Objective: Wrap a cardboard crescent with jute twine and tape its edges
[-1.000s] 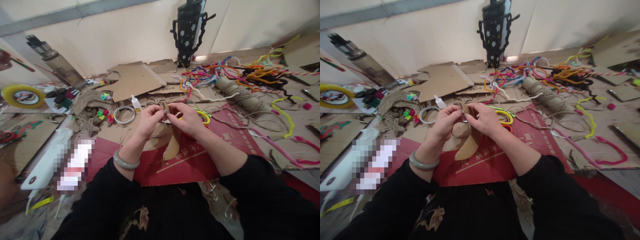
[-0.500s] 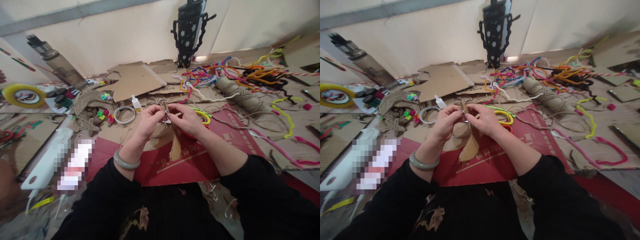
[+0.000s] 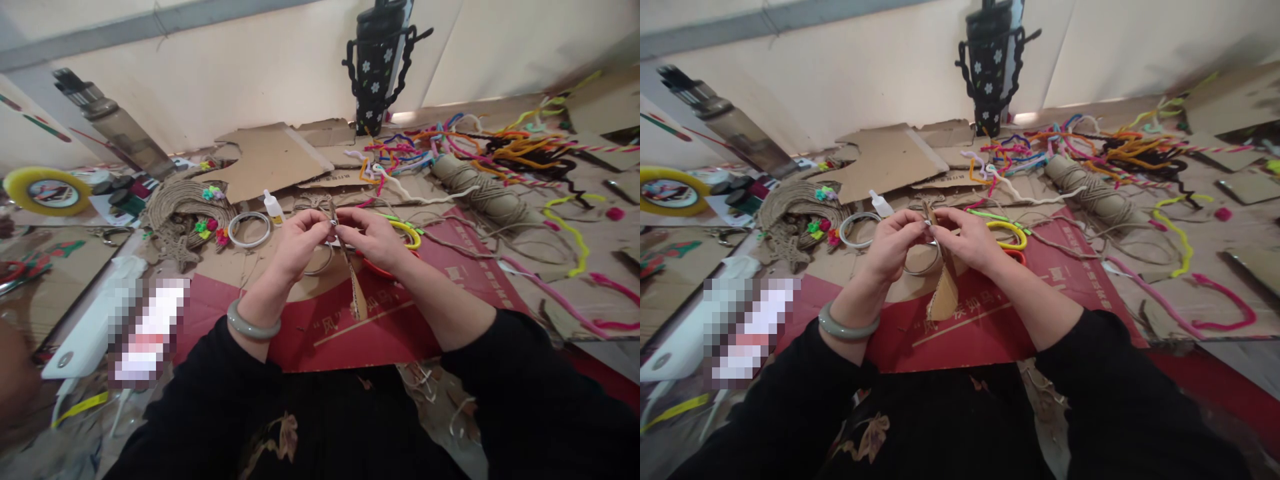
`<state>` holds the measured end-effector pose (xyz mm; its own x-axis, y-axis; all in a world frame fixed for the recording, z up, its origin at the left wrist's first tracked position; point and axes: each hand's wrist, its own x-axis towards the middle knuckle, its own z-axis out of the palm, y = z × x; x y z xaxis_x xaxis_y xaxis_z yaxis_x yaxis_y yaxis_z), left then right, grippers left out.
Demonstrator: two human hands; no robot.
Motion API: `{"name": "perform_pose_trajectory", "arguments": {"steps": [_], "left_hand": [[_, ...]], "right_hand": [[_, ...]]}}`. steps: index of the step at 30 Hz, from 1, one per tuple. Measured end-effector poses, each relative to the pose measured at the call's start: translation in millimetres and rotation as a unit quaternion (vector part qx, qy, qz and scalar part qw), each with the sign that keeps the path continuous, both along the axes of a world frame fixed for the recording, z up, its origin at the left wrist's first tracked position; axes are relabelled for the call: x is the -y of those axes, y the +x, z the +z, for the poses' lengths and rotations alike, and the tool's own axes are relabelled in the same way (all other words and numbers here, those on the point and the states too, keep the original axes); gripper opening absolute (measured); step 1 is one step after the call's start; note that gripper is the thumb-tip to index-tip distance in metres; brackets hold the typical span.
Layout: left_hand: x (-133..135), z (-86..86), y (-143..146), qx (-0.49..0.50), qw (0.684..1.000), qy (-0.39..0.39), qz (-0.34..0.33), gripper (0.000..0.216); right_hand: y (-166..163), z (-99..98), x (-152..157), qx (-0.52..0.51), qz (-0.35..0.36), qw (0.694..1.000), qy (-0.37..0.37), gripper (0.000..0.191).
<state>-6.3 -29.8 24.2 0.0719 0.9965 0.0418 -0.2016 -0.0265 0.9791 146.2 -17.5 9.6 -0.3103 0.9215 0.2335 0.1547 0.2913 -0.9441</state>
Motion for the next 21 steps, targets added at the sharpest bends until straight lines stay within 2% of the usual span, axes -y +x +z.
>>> {"name": "perform_pose_trajectory", "arguments": {"steps": [21], "left_hand": [[0.7,0.8,0.5,-0.002,1.0,0.01,0.001,0.011]], "right_hand": [[-0.8,2.0,1.5,-0.093,0.057,0.991,-0.08,0.032]]}}
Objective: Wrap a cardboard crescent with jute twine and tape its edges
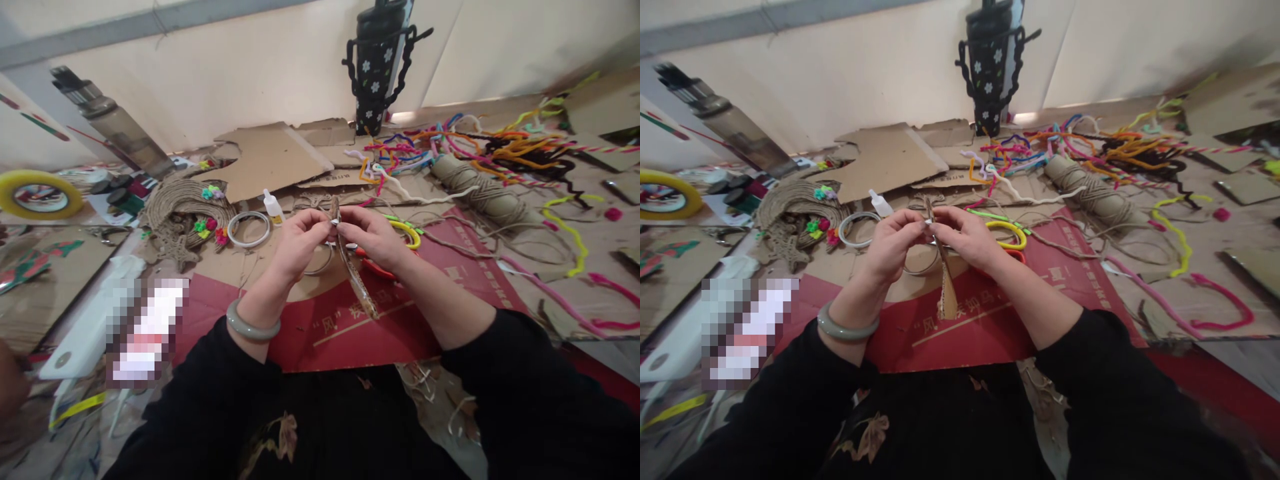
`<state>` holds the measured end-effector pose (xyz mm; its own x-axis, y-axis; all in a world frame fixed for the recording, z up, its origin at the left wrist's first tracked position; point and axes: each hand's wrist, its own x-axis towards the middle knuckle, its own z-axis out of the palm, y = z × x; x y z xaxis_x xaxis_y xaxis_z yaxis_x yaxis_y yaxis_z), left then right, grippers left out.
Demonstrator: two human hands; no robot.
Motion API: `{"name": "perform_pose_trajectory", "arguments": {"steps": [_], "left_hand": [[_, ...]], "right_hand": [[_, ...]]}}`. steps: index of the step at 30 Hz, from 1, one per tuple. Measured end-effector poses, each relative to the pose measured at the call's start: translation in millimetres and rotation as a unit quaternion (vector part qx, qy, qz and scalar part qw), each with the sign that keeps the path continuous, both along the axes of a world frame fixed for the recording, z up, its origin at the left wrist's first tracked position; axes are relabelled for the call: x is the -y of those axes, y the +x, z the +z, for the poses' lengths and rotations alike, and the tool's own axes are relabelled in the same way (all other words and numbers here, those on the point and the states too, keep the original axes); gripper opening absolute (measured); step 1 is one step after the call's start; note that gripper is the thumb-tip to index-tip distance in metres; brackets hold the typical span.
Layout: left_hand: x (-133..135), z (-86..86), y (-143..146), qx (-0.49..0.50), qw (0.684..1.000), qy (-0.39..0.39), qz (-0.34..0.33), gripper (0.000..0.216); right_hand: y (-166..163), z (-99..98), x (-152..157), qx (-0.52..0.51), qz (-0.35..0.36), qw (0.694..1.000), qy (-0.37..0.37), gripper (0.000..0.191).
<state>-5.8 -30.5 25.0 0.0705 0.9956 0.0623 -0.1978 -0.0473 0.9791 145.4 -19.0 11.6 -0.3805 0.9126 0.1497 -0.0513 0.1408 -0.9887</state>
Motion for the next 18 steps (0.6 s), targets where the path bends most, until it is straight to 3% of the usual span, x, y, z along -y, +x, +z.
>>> {"name": "perform_pose_trajectory", "arguments": {"steps": [18], "left_hand": [[4.2,5.0,1.8,-0.02,1.0,0.014,0.009,0.01]], "right_hand": [[1.0,-4.1,-2.2,-0.073,-0.017,0.994,-0.079,0.04]]}}
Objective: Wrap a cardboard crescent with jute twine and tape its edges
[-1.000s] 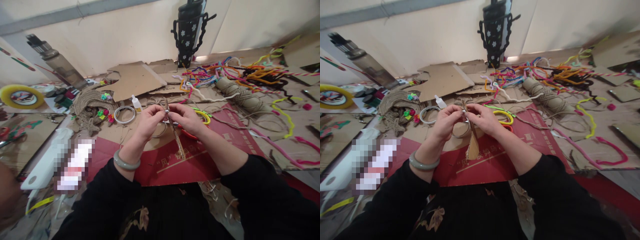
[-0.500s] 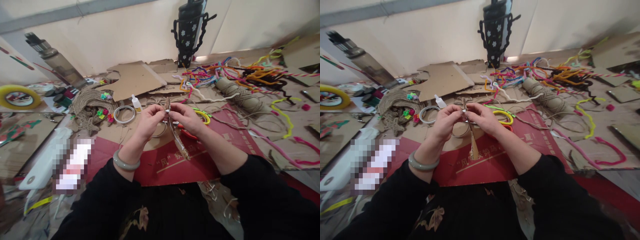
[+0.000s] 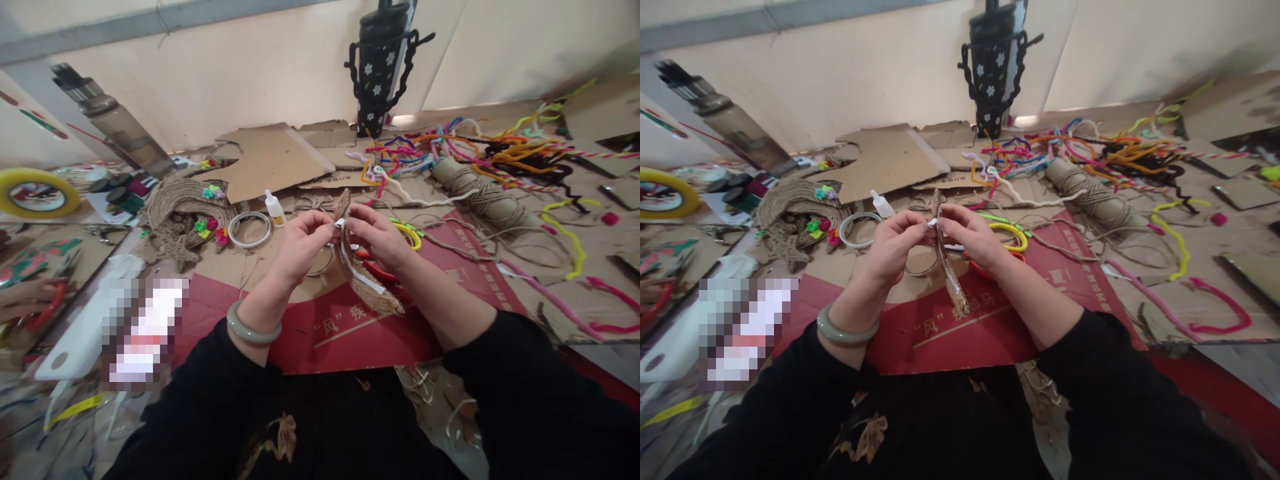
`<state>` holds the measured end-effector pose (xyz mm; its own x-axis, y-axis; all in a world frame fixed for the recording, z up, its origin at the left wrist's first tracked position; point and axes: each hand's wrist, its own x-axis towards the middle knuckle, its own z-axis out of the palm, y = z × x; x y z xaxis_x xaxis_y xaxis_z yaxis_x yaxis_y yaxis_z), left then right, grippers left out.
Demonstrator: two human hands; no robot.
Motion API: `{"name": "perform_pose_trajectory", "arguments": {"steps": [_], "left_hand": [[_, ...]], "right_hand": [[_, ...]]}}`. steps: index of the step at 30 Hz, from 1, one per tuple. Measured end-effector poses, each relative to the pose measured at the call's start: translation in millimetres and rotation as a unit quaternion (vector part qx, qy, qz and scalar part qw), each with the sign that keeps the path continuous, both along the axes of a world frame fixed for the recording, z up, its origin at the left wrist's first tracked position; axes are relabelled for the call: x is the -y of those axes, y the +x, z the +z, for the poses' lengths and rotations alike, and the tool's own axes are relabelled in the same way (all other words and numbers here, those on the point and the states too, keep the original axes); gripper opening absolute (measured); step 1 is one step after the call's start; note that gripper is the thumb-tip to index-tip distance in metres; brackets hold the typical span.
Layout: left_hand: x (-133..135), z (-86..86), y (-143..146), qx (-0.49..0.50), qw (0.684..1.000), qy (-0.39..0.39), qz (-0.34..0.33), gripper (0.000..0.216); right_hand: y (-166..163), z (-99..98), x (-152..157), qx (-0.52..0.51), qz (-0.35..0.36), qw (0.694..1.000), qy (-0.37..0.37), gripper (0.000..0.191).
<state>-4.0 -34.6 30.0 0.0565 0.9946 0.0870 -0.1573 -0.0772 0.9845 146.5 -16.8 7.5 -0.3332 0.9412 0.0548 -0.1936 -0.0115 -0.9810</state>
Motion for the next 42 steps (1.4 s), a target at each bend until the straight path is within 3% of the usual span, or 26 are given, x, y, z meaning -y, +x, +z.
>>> {"name": "perform_pose_trajectory", "arguments": {"steps": [10,18,23,25,29,35,38,42], "left_hand": [[3,-1.5,-1,-0.048,0.998,0.033,0.002,0.008],[8,-0.2,-1,-0.069,0.99,0.123,0.014,0.004],[5,-7.0,-3,-0.096,0.985,0.134,0.052,0.019],[4,-7.3,-3,-0.124,0.979,0.149,0.054,0.028],[4,-4.4,-4,-0.182,0.957,0.22,0.052,0.011],[3,-7.2,-5,-0.209,0.931,0.294,0.056,0.008],[2,-9.5,-5,-0.202,0.921,0.327,0.056,0.006],[3,-9.9,-5,-0.195,0.917,0.344,0.049,0.004]], "right_hand": [[1,1.5,-3,-0.039,-0.013,0.999,-0.031,0.041],[9,-5.2,-18,0.038,-0.043,0.998,0.038,0.032],[6,-2.1,-12,-0.014,-0.017,1.0,-0.016,0.027],[4,-2.6,-9,-0.02,0.0,1.0,-0.021,0.029],[2,-6.9,-7,-0.003,0.013,1.0,-0.009,0.03],[4,-10.4,-13,-0.018,0.021,1.0,0.002,0.03],[9,-8.4,-20,-0.018,0.022,0.999,0.025,0.029],[16,-5.6,-30,0.041,0.021,0.993,0.112,0.031]]}}
